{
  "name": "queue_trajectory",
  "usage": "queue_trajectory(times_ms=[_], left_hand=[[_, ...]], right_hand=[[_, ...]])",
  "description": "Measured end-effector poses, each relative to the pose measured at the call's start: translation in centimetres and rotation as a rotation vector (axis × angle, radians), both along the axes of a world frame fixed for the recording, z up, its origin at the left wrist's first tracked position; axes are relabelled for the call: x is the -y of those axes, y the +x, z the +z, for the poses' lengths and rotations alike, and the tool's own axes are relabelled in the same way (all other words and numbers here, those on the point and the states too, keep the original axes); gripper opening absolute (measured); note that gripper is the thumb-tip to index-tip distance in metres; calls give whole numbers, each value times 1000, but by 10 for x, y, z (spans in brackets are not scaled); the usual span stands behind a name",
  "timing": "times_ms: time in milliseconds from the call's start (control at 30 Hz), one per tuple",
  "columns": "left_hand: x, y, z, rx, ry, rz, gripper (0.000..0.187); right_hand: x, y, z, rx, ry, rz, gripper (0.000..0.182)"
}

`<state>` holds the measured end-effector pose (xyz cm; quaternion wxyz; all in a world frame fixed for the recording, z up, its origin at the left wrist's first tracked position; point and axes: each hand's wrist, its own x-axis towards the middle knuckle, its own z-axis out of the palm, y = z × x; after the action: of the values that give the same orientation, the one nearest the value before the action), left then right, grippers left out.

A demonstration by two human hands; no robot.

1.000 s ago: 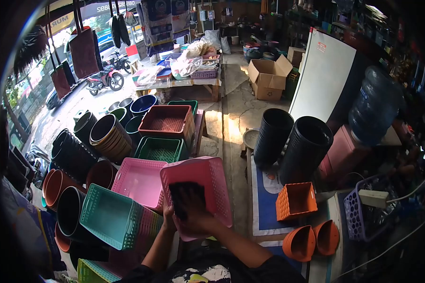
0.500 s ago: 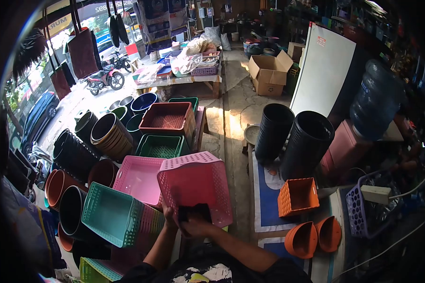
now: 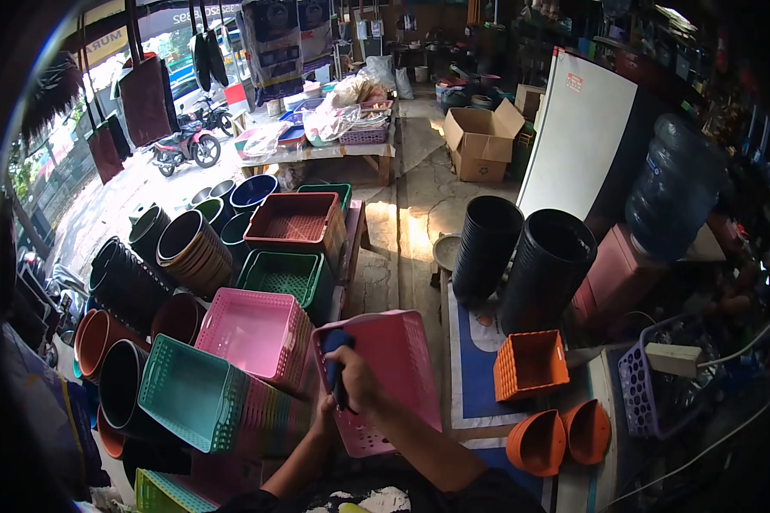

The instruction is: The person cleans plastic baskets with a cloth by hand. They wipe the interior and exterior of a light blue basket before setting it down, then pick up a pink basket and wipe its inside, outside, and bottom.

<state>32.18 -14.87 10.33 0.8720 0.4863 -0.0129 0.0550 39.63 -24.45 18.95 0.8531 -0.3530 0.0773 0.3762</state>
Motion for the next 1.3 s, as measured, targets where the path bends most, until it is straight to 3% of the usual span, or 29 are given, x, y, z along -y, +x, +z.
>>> queue_trajectory(times_ms=[100,167,233,267,300,367,433,467,500,567,600,633,667,700,733,800,833,900,967,1033,1167,1300], left_hand=[[4,8,-4,2,-37,42,112],[-3,12,-11,-33,-137,52,108],[-11,10,-11,-57,-143,81,104],[-15,10,-13,-59,-151,94,104],[-20,11,-15,-80,-73,94,103],[-23,12,-15,-107,5,92,101],[-22,16,-9,-74,-28,14,100],[-19,16,-6,-55,79,51,100],[-14,16,-2,-35,188,89,100],[-9,20,8,13,225,101,102],[-10,23,4,47,317,89,103],[-11,26,-4,81,406,79,104],[-16,26,-30,33,620,171,108],[-17,27,-22,28,619,165,108],[-16,31,-5,14,516,133,108],[-18,43,3,71,376,142,109],[-21,43,16,42,295,153,110],[-44,44,8,39,525,244,111],[-46,43,7,10,438,207,112],[-49,44,6,-2,351,163,112],[-52,51,-2,-15,305,211,111],[-60,58,0,41,369,295,115]], right_hand=[[22,9,-3,-47,95,-16,25],[37,3,11,-110,109,-238,37],[56,0,13,-25,209,-304,51],[62,-5,22,157,214,-317,60],[63,0,18,153,209,-307,60],[63,12,10,1324,-452,-355,65],[69,19,19,1905,-1058,-261,83],[70,28,18,2125,-1183,-51,80],[70,38,7,2120,-1190,-57,80],[68,58,-15,2275,-1146,267,68],[70,65,-14,2338,-1111,263,68],[68,70,0,2340,-1116,255,68],[66,75,14,2033,-1232,581,66],[65,74,21,1687,-1304,874,64],[65,75,1,1673,-1302,884,64],[66,80,-51,2017,-1255,296,66],[65,76,-48,2001,-1257,312,66],[56,68,-43,2092,-1749,418,68],[47,62,-63,2022,-1775,476,71],[40,47,-48,1939,-1838,640,71],[42,27,-52,1886,-1634,757,70],[29,16,-52,1570,-1481,998,66]])
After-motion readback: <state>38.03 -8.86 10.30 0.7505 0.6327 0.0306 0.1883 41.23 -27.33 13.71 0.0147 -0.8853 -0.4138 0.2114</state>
